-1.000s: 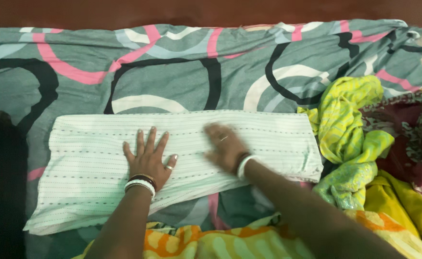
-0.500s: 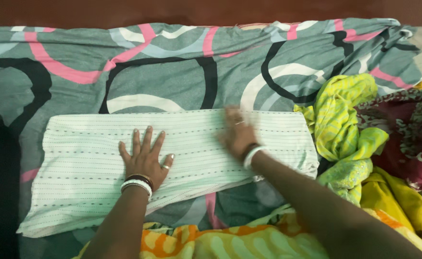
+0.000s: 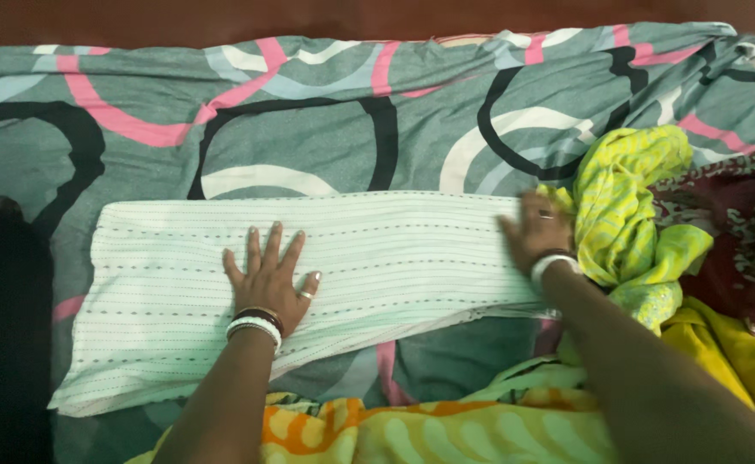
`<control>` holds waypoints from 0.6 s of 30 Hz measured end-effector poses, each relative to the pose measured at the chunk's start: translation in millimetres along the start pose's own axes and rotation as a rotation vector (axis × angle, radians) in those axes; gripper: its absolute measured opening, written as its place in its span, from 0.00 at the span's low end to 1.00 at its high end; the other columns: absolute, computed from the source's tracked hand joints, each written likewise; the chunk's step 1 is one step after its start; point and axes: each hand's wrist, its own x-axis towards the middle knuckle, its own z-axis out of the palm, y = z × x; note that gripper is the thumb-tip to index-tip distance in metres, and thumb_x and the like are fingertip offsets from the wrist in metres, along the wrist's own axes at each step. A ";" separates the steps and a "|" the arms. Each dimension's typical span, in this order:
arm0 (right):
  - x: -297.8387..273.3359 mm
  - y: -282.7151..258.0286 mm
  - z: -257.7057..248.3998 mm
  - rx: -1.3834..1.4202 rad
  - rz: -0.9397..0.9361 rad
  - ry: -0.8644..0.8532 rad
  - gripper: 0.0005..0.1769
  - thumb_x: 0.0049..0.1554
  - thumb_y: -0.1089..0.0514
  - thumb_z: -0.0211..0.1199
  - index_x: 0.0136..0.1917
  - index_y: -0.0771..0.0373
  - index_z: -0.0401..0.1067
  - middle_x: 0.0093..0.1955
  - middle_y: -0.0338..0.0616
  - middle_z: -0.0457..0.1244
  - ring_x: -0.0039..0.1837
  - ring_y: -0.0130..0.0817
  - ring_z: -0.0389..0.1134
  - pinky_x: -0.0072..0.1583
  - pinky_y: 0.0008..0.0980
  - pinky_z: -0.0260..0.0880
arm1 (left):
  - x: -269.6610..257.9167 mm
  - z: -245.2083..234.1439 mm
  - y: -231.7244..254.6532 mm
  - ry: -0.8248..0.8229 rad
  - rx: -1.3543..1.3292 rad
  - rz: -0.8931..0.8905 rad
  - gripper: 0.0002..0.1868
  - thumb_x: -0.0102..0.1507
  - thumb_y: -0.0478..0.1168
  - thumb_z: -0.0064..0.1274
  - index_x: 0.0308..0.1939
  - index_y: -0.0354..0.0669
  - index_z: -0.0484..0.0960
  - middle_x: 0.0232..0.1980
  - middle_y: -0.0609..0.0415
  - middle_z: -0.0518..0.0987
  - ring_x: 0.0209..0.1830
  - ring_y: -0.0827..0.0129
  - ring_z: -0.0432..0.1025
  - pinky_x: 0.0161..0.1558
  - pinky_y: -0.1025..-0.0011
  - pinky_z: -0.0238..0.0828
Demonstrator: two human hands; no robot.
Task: The person folds a red garment and places it into an open suitcase. Then, the person folds a white patterned garment on the bed and places it into the suitcase.
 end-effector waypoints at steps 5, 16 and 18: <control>13.6 1.7 16.8 0.045 0.128 0.111 0.41 0.64 0.37 0.47 0.80 0.64 0.50 0.85 0.55 0.43 0.85 0.51 0.41 0.80 0.54 0.38 | -1.1 -0.3 0.6 0.030 -0.019 0.004 0.39 0.63 0.64 0.41 0.77 0.67 0.53 0.83 0.55 0.44 0.82 0.52 0.34 0.73 0.35 0.23; -83.9 -229.5 63.8 0.070 -0.743 -0.317 0.47 0.58 0.36 0.56 0.79 0.64 0.49 0.82 0.55 0.45 0.84 0.49 0.40 0.79 0.53 0.32 | 0.8 -6.5 -0.2 -0.033 0.052 -0.002 0.45 0.57 0.60 0.47 0.79 0.70 0.50 0.84 0.56 0.41 0.82 0.53 0.32 0.72 0.36 0.23; -50.1 -190.6 60.0 -0.024 -0.591 -0.241 0.44 0.61 0.38 0.53 0.80 0.64 0.47 0.83 0.56 0.43 0.84 0.48 0.40 0.80 0.51 0.31 | -1.7 -3.0 0.6 0.013 -0.044 0.000 0.39 0.64 0.64 0.41 0.77 0.68 0.51 0.83 0.56 0.41 0.83 0.52 0.33 0.73 0.35 0.23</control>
